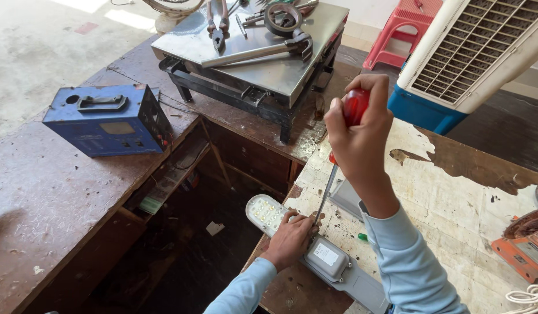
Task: The person uses a screwdriver to remove screws from an LED light fixture on a workbench, then retrieves a red-handled screwdriver from a tool rack and continues to adjust components inside the fixture.
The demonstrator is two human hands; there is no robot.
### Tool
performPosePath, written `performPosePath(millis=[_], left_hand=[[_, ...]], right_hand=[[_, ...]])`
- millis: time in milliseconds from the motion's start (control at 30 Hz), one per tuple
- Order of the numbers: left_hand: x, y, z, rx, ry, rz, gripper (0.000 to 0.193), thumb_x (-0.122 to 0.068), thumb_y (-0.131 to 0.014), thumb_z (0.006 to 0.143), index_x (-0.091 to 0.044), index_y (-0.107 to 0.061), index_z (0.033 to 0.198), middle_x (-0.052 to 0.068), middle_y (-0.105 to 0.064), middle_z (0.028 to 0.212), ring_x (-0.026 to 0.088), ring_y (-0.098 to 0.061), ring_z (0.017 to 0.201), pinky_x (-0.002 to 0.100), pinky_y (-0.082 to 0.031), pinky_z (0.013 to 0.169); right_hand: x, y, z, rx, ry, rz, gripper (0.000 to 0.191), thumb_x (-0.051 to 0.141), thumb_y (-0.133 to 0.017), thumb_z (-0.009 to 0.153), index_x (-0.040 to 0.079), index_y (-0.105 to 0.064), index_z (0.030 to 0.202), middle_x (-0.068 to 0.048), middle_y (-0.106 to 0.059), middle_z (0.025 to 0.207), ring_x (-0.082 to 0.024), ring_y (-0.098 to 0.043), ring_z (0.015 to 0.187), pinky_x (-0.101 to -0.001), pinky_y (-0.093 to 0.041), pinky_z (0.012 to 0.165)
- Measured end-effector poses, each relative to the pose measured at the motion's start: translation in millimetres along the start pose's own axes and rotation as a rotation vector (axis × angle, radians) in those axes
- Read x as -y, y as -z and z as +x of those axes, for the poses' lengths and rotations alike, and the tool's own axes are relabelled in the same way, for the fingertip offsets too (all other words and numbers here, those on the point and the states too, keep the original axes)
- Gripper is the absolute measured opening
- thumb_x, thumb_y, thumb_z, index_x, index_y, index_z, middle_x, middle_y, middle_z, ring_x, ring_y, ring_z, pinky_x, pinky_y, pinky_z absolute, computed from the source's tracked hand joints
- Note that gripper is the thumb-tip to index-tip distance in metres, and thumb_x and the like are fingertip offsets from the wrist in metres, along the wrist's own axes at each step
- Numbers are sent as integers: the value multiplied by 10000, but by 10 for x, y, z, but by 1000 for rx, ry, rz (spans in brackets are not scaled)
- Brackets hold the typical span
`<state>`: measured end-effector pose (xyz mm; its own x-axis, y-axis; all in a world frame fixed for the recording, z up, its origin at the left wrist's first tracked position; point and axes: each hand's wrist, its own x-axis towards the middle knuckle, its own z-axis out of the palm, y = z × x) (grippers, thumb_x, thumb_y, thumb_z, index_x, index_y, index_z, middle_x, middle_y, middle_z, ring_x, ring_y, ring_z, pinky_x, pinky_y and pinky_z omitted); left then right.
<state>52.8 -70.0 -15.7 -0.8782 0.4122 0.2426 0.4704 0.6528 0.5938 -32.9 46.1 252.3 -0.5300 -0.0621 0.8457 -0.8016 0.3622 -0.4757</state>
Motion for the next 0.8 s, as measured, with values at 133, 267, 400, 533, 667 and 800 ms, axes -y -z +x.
performPosePath(millis=[133, 267, 400, 533, 667, 800], left_hand=[[-23, -21, -62, -78, -45, -82, 307, -193, -516, 1050, -4, -606, 1274, 119, -742, 1068, 277, -669, 1118, 491, -342, 1126], [-43, -78, -63, -102, -33, -80, 279, -187, -542, 1037, -22, -620, 1249, 115, -742, 1087, 271, -670, 1109, 493, -337, 1120], [-27, -85, -56, -121, -27, -67, 183, -185, -578, 1032, -68, -657, 1148, 113, -743, 1096, 274, -671, 1070, 471, -353, 1128], [-56, -15, -46, -104, -15, -177, 185, -168, -567, 1035, -80, -661, 1168, 104, -743, 1084, 261, -689, 1061, 470, -364, 1129], [-147, 226, 71, -93, 55, -604, 282, -126, -508, 1047, -64, -614, 1302, 64, -744, 1149, 232, -710, 1071, 410, -512, 1042], [-387, 579, 181, -40, 23, -884, 370, -59, -450, 1072, -30, -530, 1432, 61, -680, 1339, 220, -658, 1212, 363, -545, 1012]], right_hand=[[21, -6, -56, 109, -81, 277, 234, -97, -580, 1044, 52, -429, 1142, -44, -521, 878, -92, -546, 643, -233, -478, 561], [-7, -114, -85, 282, -279, 781, 300, -114, -564, 990, 98, -426, 1151, -27, -501, 831, -70, -493, 530, -226, -422, 462], [-179, -135, 89, 620, -223, 1591, 306, -45, -656, 939, 102, -483, 1145, -40, -515, 675, -88, -509, 486, -254, -431, 411], [-214, -75, 20, 527, -480, 1458, 406, 155, -791, 1017, 107, -473, 1264, -24, -489, 688, -46, -532, 558, -219, -440, 512], [-160, -99, -234, 232, -546, 1247, 563, 324, -789, 850, 113, -495, 1281, -53, -596, 893, -127, -598, 627, -263, -483, 494], [-276, -21, -307, 229, -522, 1257, 507, 475, -655, 1016, 44, -539, 1257, -53, -570, 794, -152, -593, 631, -296, -510, 573]])
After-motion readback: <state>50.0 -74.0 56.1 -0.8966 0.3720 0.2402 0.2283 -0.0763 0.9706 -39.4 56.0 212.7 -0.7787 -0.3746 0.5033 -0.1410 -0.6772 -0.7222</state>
